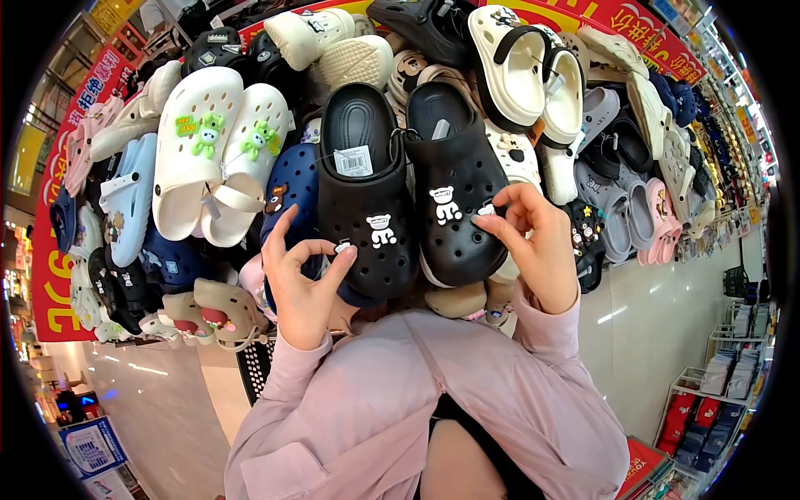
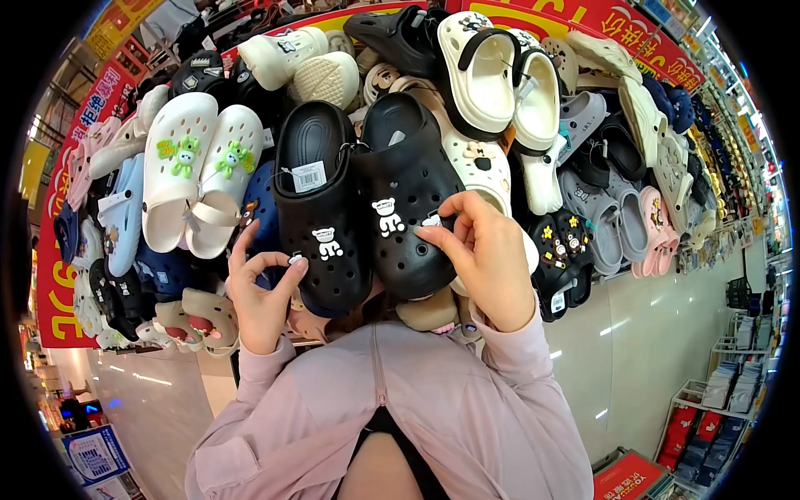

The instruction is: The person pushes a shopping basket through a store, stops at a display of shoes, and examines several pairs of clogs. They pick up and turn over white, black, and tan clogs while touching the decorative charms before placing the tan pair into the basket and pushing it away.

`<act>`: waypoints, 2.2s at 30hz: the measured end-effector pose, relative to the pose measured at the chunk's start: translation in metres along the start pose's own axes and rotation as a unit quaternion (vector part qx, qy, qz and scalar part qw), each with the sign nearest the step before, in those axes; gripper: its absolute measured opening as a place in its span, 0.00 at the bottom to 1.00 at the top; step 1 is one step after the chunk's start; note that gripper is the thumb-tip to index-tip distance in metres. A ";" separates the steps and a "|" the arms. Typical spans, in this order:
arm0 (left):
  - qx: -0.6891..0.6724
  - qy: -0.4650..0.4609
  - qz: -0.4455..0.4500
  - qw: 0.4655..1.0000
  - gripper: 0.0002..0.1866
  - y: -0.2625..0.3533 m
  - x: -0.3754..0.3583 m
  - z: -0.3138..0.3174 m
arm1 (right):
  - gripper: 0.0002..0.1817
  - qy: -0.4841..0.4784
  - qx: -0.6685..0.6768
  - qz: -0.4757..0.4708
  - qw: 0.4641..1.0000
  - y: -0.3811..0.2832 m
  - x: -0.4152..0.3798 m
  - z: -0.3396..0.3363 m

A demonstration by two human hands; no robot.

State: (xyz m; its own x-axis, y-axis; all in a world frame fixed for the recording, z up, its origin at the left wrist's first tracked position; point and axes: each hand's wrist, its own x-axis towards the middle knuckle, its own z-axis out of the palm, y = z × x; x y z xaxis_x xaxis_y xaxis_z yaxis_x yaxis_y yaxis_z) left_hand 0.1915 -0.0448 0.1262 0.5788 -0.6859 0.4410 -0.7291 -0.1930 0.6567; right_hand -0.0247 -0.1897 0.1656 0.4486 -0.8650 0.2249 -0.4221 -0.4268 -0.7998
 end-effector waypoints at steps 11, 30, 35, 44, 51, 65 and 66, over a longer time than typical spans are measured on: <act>-0.079 -0.062 -0.052 0.994 0.10 -0.012 0.001 0.002 | 0.14 0.002 0.009 -0.007 1.000 0.005 -0.004 0.002; -0.097 -0.031 -0.026 0.994 0.09 -0.010 0.002 0.002 | 0.11 -0.076 0.004 -0.043 0.996 0.009 0.007 -0.007; -0.022 0.018 0.031 0.999 0.13 0.004 0.008 -0.005 | 0.14 0.027 -0.069 -0.136 0.988 -0.010 0.006 -0.004; 0.044 -0.006 0.184 0.982 0.21 0.018 0.029 0.003 | 0.20 -0.077 -0.099 -0.224 0.966 -0.017 0.027 0.004; 0.048 0.017 0.186 0.981 0.18 0.021 0.036 0.008 | 0.19 -0.084 -0.111 -0.220 0.966 -0.015 0.032 0.006; 0.057 0.067 0.182 0.979 0.20 0.023 0.035 0.012 | 0.13 -0.086 -0.076 -0.218 0.969 -0.015 0.036 0.009; 0.051 0.065 0.177 0.981 0.19 0.023 0.035 0.012 | 0.13 -0.086 -0.076 -0.218 0.969 -0.015 0.036 0.009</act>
State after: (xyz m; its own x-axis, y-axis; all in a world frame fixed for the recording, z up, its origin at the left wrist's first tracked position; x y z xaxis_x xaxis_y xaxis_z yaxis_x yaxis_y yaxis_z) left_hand 0.1905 -0.0815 0.1486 0.3194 -0.6292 0.7086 -0.9216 -0.0323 0.3868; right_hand 0.0050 -0.2122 0.1810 0.7300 -0.5419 0.4165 -0.2680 -0.7876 -0.5549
